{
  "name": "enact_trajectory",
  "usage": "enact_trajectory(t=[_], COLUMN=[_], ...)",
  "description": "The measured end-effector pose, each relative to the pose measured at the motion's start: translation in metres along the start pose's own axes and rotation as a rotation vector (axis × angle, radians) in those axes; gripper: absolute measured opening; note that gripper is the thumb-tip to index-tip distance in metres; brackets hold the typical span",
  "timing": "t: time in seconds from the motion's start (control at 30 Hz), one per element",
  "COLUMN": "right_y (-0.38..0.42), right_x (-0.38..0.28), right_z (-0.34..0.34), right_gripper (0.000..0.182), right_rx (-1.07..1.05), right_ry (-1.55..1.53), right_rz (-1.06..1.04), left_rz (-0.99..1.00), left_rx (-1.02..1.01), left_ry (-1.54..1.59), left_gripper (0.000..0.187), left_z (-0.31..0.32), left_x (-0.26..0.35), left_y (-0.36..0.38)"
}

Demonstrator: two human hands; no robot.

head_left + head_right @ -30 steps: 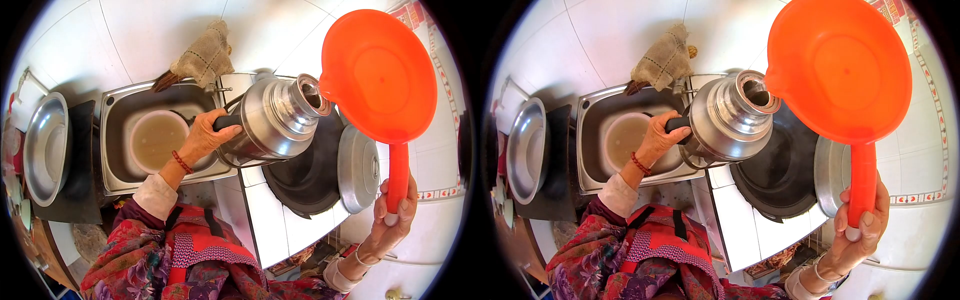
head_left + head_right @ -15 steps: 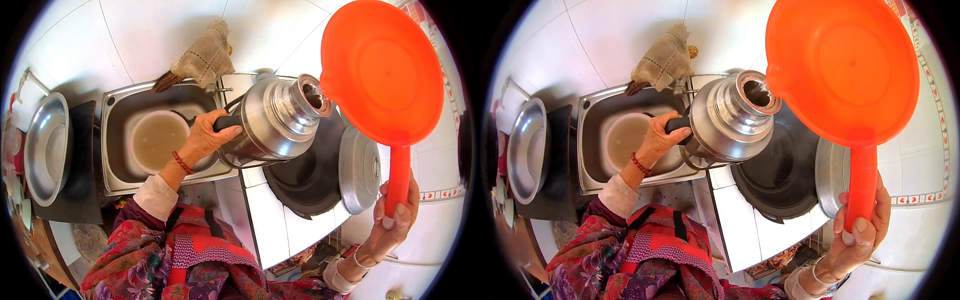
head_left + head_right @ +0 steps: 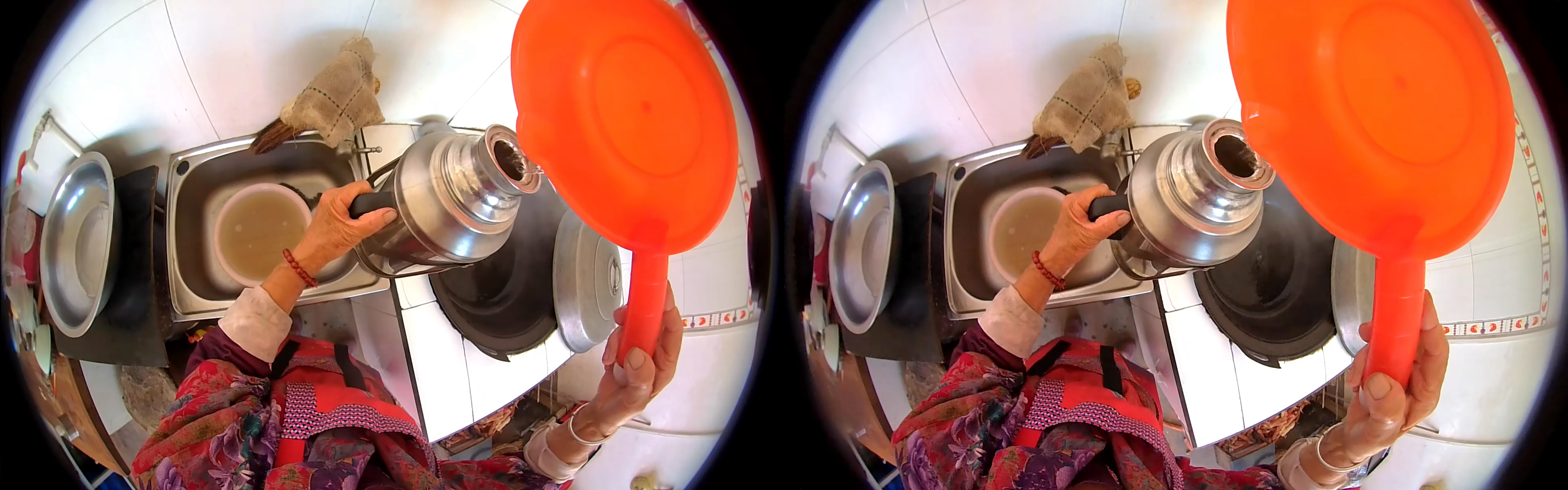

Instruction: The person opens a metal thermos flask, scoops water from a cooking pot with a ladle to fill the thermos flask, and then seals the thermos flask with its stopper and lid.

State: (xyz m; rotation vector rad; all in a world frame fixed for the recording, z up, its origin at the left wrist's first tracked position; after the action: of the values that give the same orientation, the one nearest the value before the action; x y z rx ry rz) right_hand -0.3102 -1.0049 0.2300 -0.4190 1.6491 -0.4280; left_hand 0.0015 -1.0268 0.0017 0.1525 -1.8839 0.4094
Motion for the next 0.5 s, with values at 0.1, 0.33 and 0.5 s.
enact_trajectory(t=[0.1,0.33,0.5], right_y=[0.003,0.004,0.024], right_x=[0.001,0.047,0.217], right_z=[0.003,-0.018,-0.078], right_gripper=[0.069,0.054,0.044], right_rx=[-0.030,0.069,0.196], right_ry=[0.009,-0.026,-0.071], right_rz=[-0.031,0.081,0.599], left_rz=[-0.016,-0.045,-0.073], left_rx=[-0.014,0.057,0.027], left_ry=[0.003,0.090,0.225], left_gripper=[0.023,0.023,0.021], left_z=[0.001,0.000,0.007], left_x=[0.000,-0.011,-0.019], left_y=[0.000,0.002,0.002])
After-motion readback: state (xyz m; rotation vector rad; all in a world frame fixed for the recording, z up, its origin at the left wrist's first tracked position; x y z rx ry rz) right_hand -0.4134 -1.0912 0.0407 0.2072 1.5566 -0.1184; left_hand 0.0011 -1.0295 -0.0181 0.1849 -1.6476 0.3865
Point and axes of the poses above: each hand's wrist, its own y-axis away from the middle knuckle, its own z-axis out of the palm, x = y × z, the point moved 10 cm from there along -y, towards the middle knuckle, and after that the axes turned 12 degrees about -y, right-handed, at the moved point
